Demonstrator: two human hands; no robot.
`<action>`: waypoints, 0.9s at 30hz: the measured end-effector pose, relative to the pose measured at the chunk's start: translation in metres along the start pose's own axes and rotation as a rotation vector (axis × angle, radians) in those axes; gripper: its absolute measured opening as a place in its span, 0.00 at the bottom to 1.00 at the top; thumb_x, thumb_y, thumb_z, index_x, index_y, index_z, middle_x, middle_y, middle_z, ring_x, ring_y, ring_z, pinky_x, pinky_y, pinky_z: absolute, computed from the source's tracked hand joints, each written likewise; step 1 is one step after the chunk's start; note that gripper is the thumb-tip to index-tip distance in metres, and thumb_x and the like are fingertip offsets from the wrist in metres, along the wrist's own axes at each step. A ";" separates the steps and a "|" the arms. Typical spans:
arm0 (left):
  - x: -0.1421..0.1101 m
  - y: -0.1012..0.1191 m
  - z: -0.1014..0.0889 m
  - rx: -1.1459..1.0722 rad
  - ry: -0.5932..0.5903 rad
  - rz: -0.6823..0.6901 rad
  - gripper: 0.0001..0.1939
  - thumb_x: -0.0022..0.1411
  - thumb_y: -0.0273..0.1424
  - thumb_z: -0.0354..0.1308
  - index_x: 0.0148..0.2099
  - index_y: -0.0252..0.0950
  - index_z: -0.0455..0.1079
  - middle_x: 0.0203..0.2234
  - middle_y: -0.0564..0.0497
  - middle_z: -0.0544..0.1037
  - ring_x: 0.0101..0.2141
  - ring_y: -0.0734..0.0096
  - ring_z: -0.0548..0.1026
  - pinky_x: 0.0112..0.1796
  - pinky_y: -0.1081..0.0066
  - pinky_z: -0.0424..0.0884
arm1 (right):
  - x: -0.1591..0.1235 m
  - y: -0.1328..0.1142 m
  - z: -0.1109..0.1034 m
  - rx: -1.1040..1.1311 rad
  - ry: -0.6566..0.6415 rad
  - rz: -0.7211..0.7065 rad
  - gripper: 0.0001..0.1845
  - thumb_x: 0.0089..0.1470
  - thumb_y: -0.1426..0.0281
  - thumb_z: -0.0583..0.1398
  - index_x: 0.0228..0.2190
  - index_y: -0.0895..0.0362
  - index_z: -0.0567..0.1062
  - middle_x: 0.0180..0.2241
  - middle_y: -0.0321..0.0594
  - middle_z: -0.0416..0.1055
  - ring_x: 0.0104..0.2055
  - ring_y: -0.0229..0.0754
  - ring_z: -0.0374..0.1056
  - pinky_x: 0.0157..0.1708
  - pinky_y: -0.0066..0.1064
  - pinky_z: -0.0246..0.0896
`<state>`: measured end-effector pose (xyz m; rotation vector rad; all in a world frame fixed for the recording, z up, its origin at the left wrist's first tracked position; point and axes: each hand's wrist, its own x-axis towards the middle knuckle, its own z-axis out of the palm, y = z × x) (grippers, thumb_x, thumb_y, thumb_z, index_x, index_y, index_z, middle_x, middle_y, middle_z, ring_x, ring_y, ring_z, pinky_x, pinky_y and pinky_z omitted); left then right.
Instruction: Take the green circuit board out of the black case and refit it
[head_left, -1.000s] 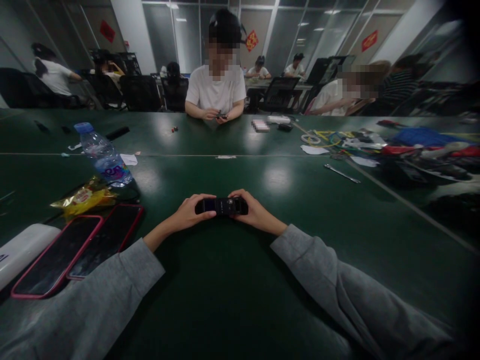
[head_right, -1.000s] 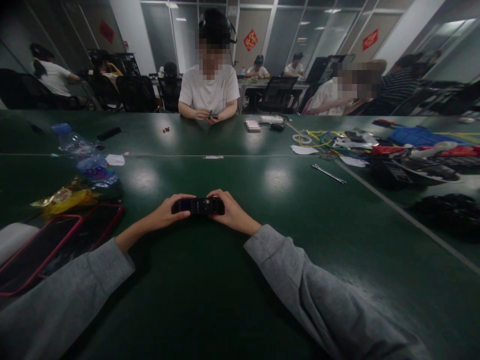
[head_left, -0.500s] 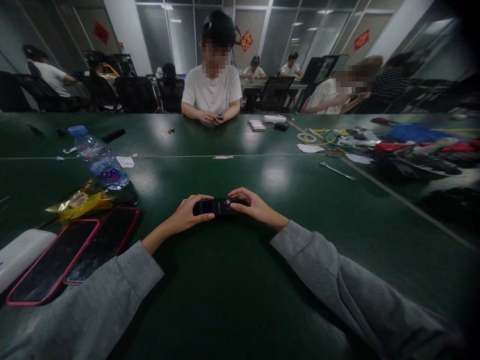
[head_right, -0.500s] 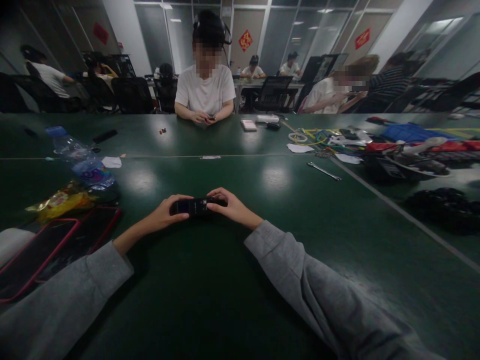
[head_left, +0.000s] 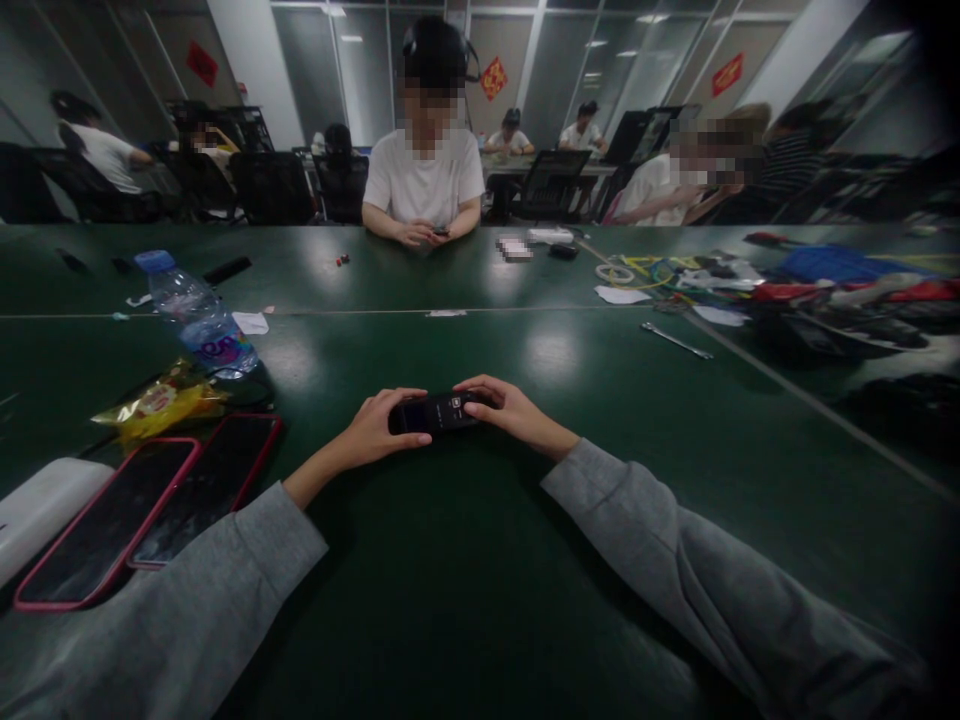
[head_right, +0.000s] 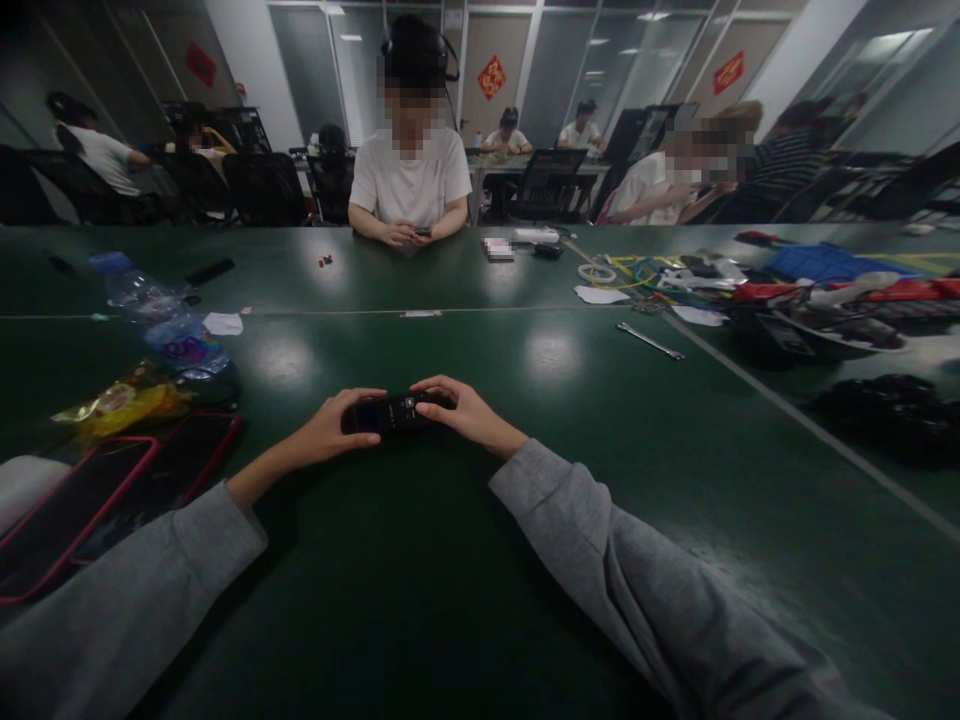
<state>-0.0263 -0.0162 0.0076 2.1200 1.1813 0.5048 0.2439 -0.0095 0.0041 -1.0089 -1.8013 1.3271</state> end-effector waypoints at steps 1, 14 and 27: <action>0.000 0.000 0.000 0.008 -0.001 0.006 0.36 0.53 0.52 0.61 0.61 0.48 0.59 0.57 0.46 0.65 0.55 0.49 0.63 0.52 0.48 0.62 | 0.000 0.000 0.000 0.003 0.003 0.005 0.21 0.53 0.60 0.63 0.48 0.53 0.71 0.49 0.42 0.70 0.51 0.46 0.68 0.52 0.48 0.64; 0.000 -0.001 0.001 -0.029 -0.001 -0.015 0.36 0.52 0.51 0.62 0.61 0.49 0.59 0.57 0.46 0.64 0.55 0.48 0.63 0.52 0.48 0.63 | -0.001 -0.002 0.000 0.020 0.018 0.018 0.20 0.54 0.61 0.63 0.47 0.53 0.71 0.49 0.42 0.71 0.51 0.45 0.68 0.53 0.48 0.63; 0.001 -0.006 0.001 -0.078 -0.002 -0.048 0.34 0.54 0.51 0.60 0.61 0.48 0.60 0.56 0.44 0.65 0.55 0.48 0.64 0.51 0.46 0.64 | -0.001 -0.002 0.000 -0.008 0.001 0.045 0.21 0.55 0.59 0.61 0.48 0.52 0.70 0.50 0.42 0.69 0.51 0.46 0.68 0.52 0.48 0.63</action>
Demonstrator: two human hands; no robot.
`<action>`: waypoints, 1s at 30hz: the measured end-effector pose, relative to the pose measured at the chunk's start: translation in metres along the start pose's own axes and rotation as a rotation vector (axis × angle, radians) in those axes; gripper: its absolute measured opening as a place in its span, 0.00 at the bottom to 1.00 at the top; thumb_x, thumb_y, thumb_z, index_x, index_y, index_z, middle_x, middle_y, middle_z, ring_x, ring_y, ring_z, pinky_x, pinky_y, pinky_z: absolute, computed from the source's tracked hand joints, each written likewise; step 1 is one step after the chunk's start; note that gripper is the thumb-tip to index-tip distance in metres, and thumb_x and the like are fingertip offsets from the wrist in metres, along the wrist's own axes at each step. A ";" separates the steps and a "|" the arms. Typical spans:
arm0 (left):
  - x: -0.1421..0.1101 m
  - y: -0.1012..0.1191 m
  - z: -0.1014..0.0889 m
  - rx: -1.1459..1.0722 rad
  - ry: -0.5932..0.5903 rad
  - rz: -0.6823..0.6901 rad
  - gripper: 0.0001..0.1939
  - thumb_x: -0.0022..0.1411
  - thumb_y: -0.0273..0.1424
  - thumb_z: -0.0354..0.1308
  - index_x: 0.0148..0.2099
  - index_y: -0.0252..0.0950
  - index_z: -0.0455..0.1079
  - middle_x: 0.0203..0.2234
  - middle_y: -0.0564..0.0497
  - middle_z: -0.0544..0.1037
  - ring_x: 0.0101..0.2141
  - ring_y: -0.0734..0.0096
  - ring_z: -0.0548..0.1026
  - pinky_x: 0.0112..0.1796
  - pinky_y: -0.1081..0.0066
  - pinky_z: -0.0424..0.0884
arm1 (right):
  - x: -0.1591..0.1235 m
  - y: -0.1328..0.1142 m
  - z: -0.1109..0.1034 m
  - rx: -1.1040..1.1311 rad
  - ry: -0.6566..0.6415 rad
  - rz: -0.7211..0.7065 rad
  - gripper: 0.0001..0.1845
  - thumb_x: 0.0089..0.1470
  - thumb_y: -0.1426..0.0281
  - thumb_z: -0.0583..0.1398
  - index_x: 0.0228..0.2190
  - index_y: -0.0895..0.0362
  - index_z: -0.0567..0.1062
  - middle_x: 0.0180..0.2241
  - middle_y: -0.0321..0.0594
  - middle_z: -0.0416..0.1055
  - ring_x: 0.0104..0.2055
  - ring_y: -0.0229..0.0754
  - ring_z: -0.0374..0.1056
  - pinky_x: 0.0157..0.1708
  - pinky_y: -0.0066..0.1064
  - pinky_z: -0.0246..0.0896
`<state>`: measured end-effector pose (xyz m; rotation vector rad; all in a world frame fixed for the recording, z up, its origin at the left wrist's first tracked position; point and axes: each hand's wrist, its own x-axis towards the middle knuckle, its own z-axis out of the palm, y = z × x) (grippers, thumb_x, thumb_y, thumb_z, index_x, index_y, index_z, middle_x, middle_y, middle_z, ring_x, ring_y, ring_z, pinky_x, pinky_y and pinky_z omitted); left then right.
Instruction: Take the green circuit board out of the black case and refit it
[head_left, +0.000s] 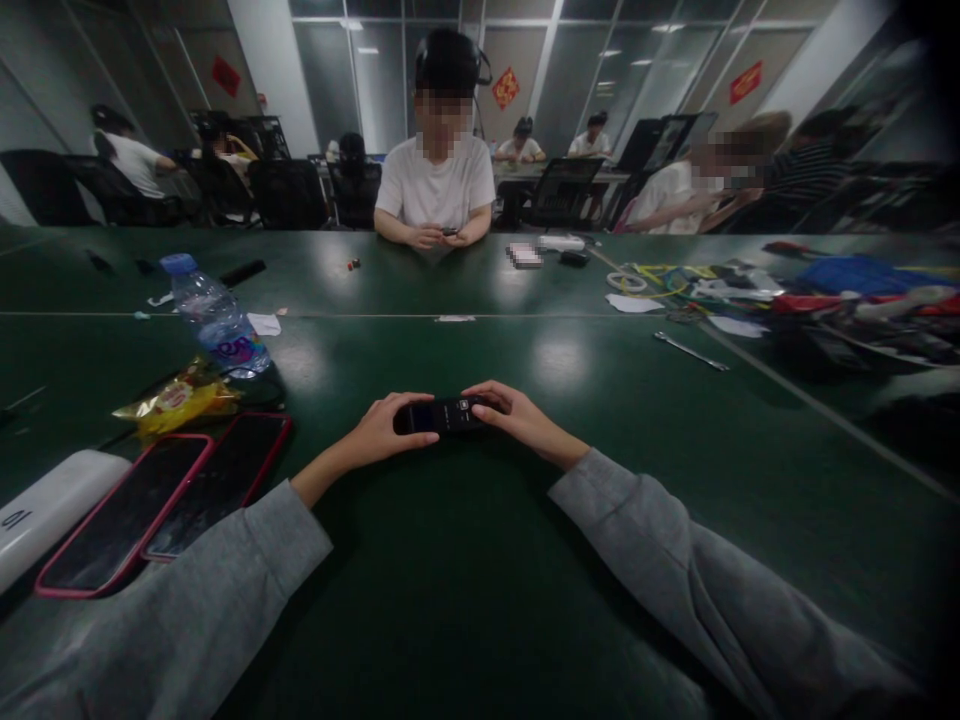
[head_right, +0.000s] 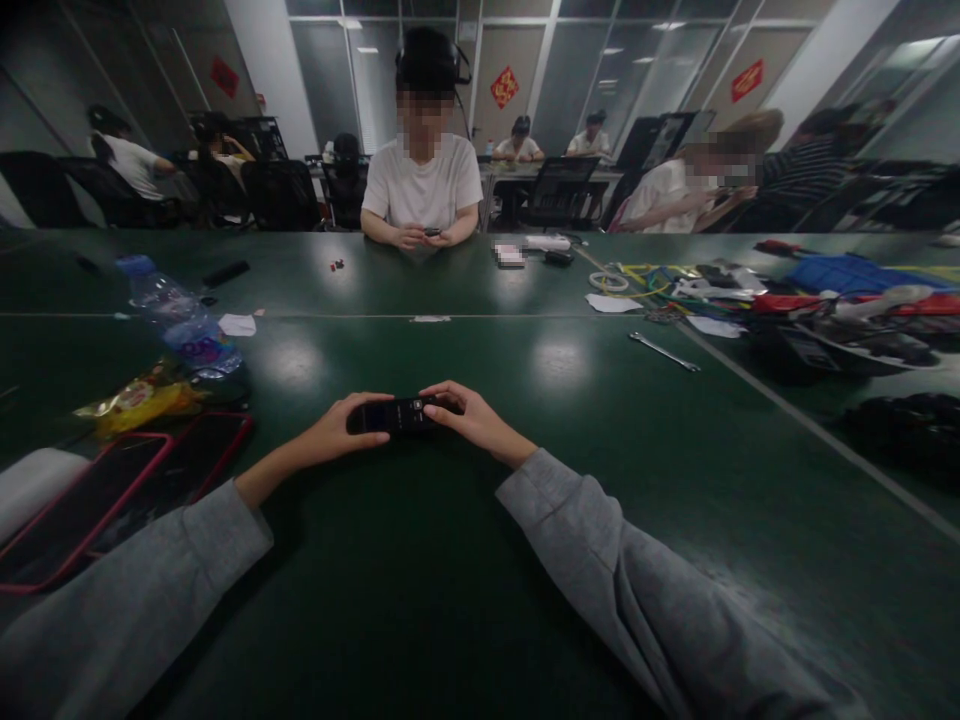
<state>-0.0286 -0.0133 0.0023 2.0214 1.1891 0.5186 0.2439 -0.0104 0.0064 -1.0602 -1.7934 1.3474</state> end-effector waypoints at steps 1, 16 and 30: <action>0.000 0.000 0.000 -0.008 0.001 -0.004 0.34 0.54 0.51 0.60 0.61 0.48 0.60 0.57 0.44 0.65 0.55 0.48 0.65 0.51 0.46 0.64 | 0.000 0.000 0.000 -0.002 0.000 0.002 0.21 0.55 0.59 0.61 0.48 0.52 0.70 0.50 0.42 0.69 0.51 0.46 0.68 0.52 0.48 0.63; 0.002 0.004 0.000 -0.058 0.019 -0.016 0.32 0.56 0.48 0.59 0.60 0.44 0.61 0.56 0.43 0.69 0.55 0.49 0.66 0.53 0.47 0.62 | 0.002 0.008 0.000 -0.121 -0.054 -0.120 0.30 0.46 0.65 0.68 0.50 0.51 0.66 0.50 0.41 0.67 0.53 0.47 0.66 0.56 0.53 0.57; 0.002 0.000 0.000 -0.075 0.008 -0.016 0.32 0.57 0.49 0.57 0.60 0.41 0.60 0.56 0.41 0.69 0.55 0.49 0.66 0.52 0.48 0.64 | 0.000 0.011 0.001 -0.271 -0.005 -0.166 0.29 0.48 0.62 0.67 0.51 0.50 0.66 0.52 0.42 0.64 0.54 0.48 0.63 0.55 0.52 0.59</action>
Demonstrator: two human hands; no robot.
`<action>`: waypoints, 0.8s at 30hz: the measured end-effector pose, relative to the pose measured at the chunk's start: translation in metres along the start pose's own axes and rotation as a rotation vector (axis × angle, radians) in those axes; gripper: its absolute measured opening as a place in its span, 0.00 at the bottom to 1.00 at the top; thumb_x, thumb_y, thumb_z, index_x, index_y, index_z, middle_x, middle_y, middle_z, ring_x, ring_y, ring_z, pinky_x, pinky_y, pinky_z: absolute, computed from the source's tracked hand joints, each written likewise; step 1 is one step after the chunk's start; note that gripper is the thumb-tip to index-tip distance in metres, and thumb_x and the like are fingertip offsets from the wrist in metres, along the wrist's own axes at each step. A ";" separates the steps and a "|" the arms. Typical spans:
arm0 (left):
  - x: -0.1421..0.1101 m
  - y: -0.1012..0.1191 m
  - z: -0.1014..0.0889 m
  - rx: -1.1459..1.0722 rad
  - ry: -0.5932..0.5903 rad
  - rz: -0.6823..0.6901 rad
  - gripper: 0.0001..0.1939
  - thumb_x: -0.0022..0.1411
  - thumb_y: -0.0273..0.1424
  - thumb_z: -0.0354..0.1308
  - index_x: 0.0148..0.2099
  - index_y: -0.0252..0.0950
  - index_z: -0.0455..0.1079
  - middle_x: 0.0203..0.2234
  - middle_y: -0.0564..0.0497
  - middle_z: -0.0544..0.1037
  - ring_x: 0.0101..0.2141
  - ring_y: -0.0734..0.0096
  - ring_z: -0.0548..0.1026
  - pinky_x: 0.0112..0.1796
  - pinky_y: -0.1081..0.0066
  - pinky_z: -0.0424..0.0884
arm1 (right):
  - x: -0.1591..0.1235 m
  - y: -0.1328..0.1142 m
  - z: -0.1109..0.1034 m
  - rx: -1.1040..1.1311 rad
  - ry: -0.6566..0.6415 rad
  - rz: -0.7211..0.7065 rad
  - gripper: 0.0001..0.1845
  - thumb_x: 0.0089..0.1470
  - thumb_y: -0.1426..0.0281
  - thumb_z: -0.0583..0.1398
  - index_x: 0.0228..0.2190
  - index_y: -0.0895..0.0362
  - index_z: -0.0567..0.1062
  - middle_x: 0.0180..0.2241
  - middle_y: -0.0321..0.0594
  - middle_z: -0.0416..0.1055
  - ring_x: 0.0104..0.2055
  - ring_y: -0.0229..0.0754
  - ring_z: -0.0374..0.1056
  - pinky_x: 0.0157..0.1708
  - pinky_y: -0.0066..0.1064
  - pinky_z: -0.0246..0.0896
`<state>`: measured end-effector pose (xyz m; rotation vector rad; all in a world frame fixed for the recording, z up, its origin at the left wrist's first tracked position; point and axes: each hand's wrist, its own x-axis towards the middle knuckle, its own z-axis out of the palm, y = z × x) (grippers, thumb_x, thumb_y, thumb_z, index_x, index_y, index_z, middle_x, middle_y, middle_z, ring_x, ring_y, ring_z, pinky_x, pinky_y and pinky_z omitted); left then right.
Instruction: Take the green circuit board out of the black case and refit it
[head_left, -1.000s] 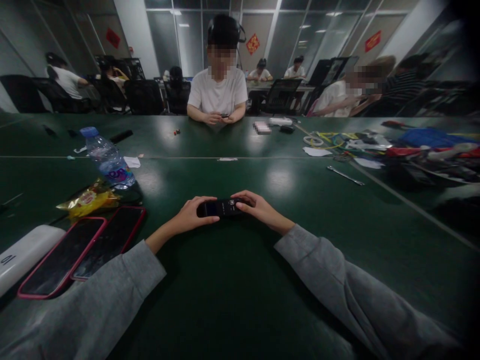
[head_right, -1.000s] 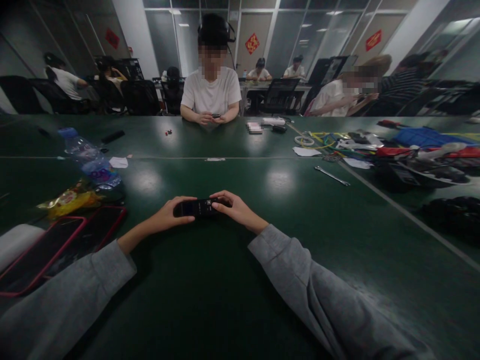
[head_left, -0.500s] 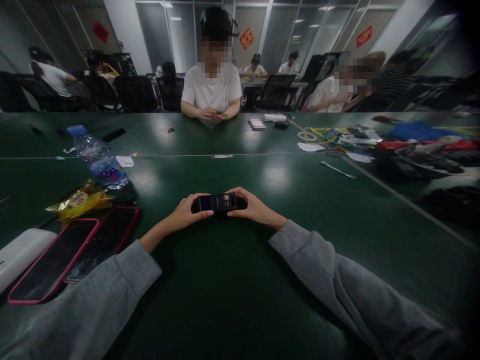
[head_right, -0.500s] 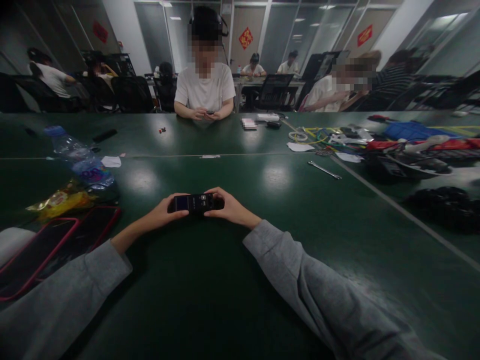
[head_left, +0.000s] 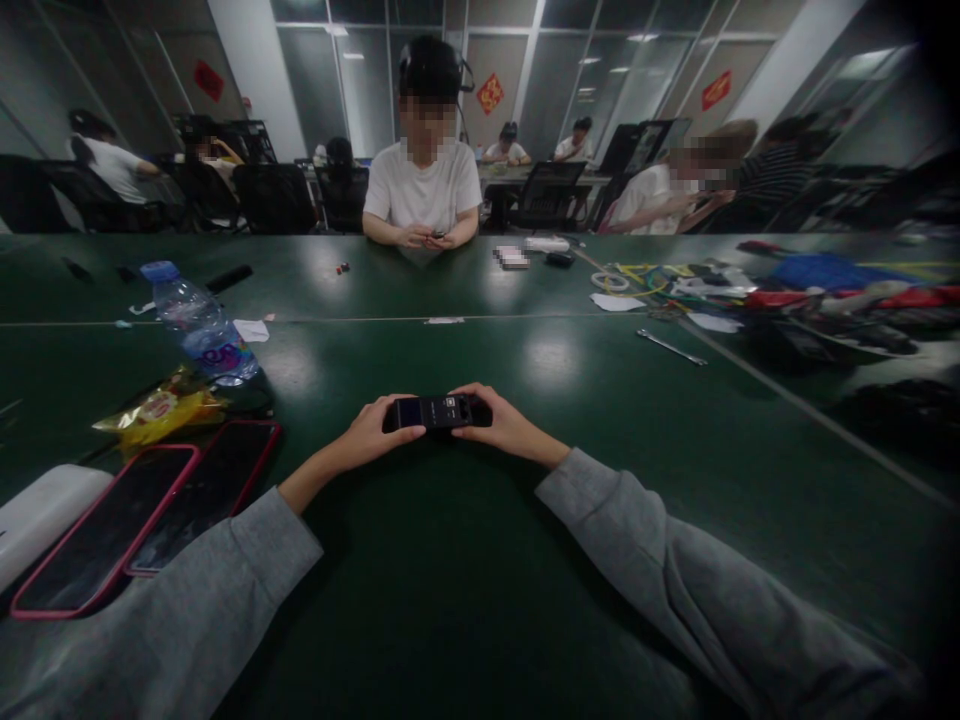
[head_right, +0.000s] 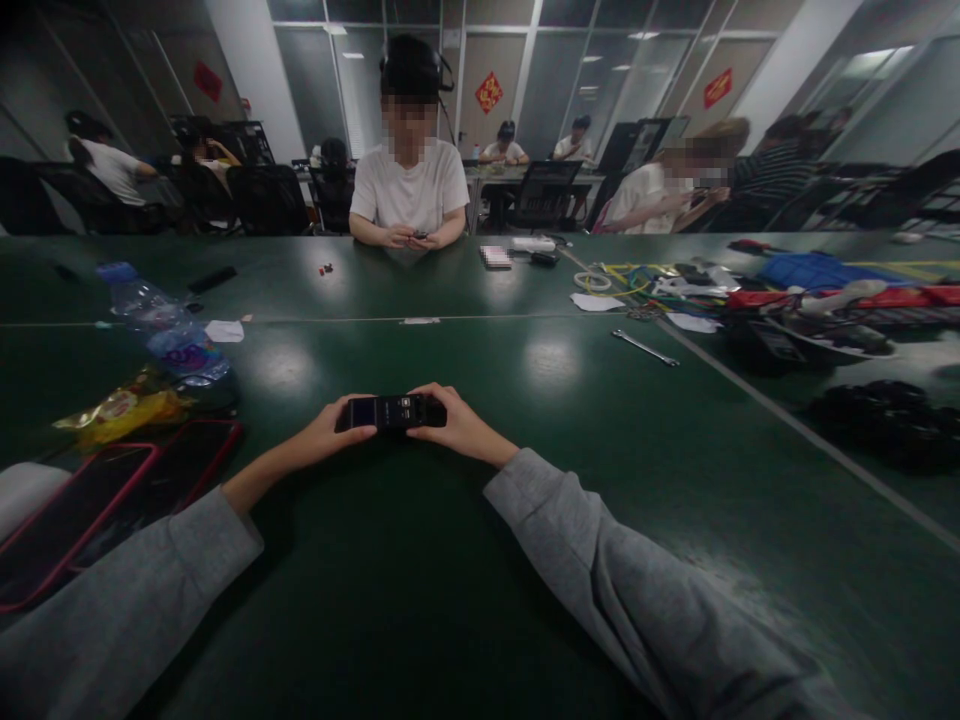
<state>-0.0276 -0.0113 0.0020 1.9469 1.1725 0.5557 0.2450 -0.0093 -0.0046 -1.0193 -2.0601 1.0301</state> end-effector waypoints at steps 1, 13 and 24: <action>0.000 0.000 0.000 -0.001 0.001 0.003 0.32 0.58 0.49 0.57 0.61 0.41 0.60 0.56 0.41 0.68 0.56 0.49 0.66 0.52 0.48 0.64 | 0.000 0.000 0.000 -0.006 0.002 -0.004 0.29 0.49 0.62 0.67 0.51 0.50 0.66 0.52 0.42 0.64 0.54 0.48 0.63 0.55 0.51 0.59; 0.001 -0.003 0.002 -0.039 0.012 0.010 0.34 0.57 0.49 0.57 0.61 0.39 0.59 0.56 0.40 0.68 0.56 0.47 0.64 0.55 0.47 0.61 | -0.002 -0.003 0.014 -0.354 0.108 -0.156 0.30 0.52 0.62 0.64 0.54 0.53 0.62 0.51 0.46 0.66 0.53 0.52 0.62 0.52 0.53 0.61; 0.000 0.000 0.001 -0.009 0.011 0.021 0.34 0.58 0.50 0.57 0.61 0.39 0.59 0.56 0.41 0.68 0.56 0.48 0.65 0.55 0.48 0.60 | -0.010 -0.014 0.020 -0.605 0.177 -0.265 0.46 0.54 0.58 0.62 0.64 0.50 0.42 0.60 0.52 0.53 0.62 0.58 0.53 0.57 0.57 0.56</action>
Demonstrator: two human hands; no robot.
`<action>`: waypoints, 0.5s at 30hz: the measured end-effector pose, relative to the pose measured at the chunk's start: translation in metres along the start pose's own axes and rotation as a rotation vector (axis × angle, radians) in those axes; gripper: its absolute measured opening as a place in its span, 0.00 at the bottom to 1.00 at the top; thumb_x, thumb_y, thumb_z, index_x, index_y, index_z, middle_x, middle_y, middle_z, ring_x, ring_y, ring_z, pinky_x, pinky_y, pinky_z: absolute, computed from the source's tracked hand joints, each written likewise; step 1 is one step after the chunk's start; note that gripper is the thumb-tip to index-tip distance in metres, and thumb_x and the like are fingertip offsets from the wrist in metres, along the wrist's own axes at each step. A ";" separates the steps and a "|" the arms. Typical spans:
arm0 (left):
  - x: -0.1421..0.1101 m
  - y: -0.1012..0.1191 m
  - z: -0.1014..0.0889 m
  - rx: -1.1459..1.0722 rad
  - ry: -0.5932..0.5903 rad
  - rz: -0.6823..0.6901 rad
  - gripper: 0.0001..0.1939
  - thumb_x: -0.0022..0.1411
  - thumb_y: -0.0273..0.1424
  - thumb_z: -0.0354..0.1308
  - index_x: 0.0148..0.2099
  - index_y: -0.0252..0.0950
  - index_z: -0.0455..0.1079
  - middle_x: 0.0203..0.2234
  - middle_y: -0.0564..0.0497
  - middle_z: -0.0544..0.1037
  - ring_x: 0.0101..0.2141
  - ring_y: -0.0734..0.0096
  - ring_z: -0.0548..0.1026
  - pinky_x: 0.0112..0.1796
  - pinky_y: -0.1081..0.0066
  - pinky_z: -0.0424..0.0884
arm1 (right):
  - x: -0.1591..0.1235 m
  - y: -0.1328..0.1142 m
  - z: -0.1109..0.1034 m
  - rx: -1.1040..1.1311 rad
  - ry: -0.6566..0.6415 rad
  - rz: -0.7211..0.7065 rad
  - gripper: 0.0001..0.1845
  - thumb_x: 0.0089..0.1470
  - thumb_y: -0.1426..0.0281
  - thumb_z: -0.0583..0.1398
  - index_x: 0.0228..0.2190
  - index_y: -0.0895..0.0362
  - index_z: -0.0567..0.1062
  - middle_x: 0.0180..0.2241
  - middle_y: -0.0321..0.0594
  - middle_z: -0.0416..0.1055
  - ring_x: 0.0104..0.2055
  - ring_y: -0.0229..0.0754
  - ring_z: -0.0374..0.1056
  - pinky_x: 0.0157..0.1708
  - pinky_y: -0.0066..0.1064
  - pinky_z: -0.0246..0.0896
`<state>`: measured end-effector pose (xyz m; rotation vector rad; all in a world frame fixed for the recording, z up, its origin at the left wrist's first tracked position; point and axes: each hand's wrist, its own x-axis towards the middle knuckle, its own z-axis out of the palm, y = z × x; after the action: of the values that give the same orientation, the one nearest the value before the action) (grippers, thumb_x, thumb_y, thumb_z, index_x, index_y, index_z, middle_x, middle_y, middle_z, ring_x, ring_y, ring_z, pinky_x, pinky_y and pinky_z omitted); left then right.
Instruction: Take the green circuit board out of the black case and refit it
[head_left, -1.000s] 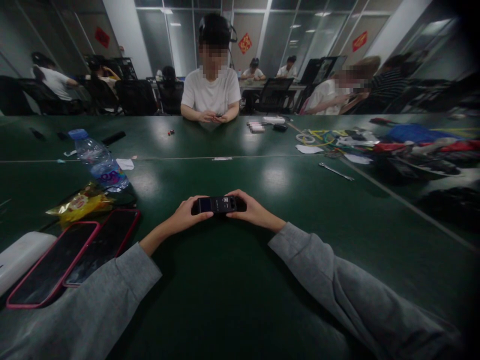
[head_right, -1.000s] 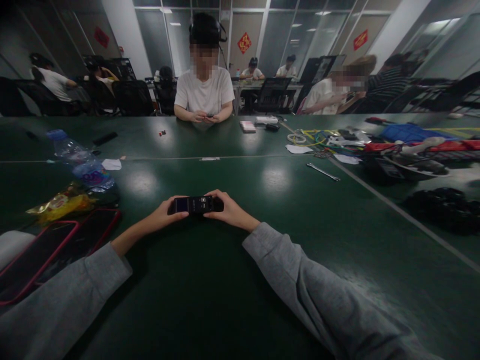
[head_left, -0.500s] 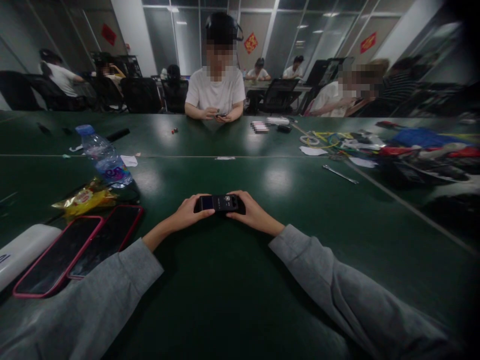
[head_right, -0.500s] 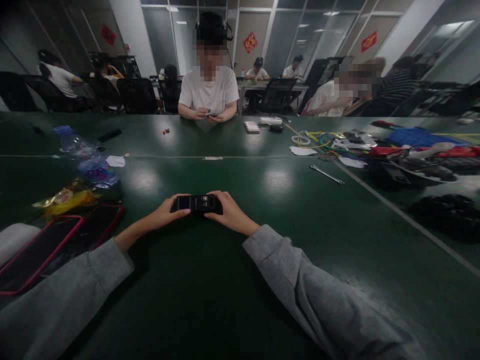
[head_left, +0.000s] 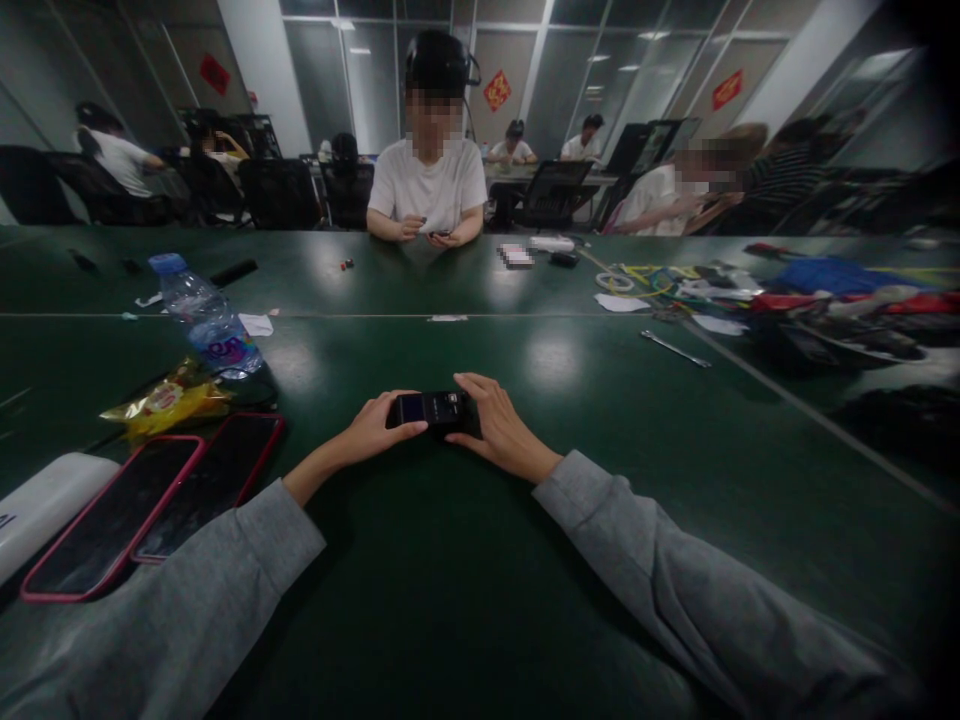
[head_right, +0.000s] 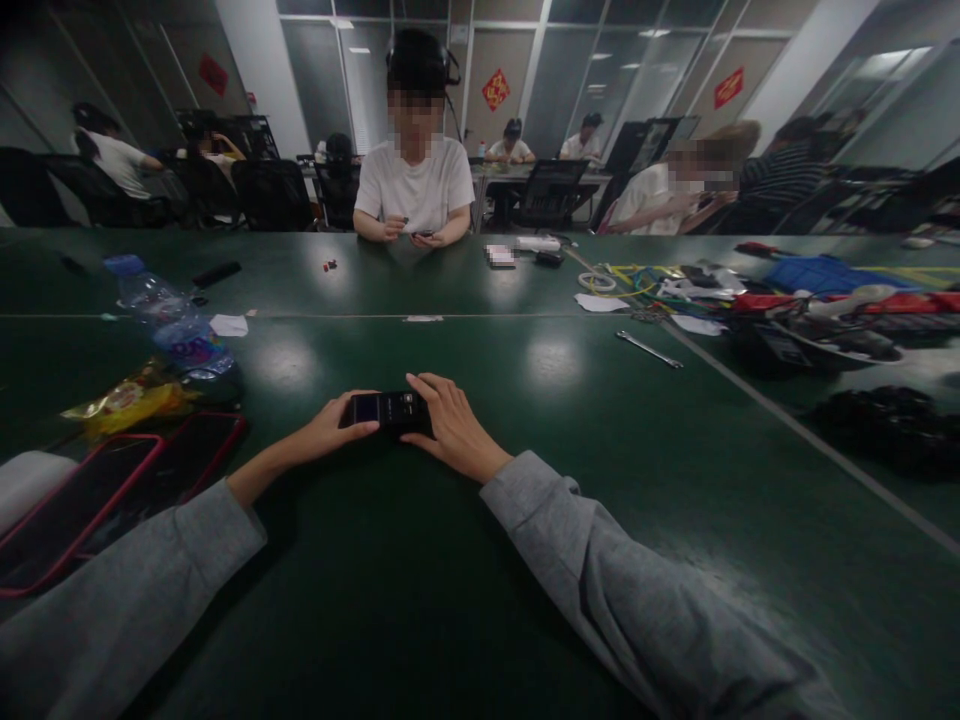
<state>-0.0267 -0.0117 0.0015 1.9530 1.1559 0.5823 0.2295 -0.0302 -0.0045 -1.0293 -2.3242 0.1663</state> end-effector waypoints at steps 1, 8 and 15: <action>0.000 0.000 0.000 0.002 -0.001 0.006 0.34 0.57 0.50 0.57 0.61 0.39 0.60 0.56 0.41 0.67 0.56 0.48 0.65 0.55 0.48 0.60 | 0.000 -0.002 -0.001 0.001 -0.007 -0.015 0.46 0.55 0.59 0.62 0.64 0.49 0.42 0.61 0.51 0.52 0.62 0.58 0.53 0.57 0.57 0.56; 0.000 0.000 -0.001 0.024 -0.020 0.006 0.34 0.56 0.50 0.58 0.61 0.40 0.60 0.57 0.41 0.66 0.56 0.47 0.64 0.54 0.47 0.61 | 0.003 -0.001 0.000 0.006 -0.056 -0.004 0.39 0.58 0.68 0.59 0.64 0.50 0.46 0.57 0.48 0.60 0.58 0.54 0.59 0.56 0.55 0.60; 0.001 -0.005 0.001 0.023 -0.005 0.053 0.38 0.51 0.46 0.64 0.62 0.43 0.58 0.58 0.42 0.66 0.56 0.47 0.64 0.54 0.45 0.60 | 0.003 0.003 0.002 0.111 -0.086 0.078 0.36 0.58 0.69 0.59 0.62 0.46 0.49 0.55 0.45 0.60 0.54 0.51 0.65 0.51 0.52 0.68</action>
<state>-0.0281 -0.0093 -0.0028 2.0089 1.1147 0.5944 0.2284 -0.0259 -0.0061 -1.0763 -2.3243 0.3727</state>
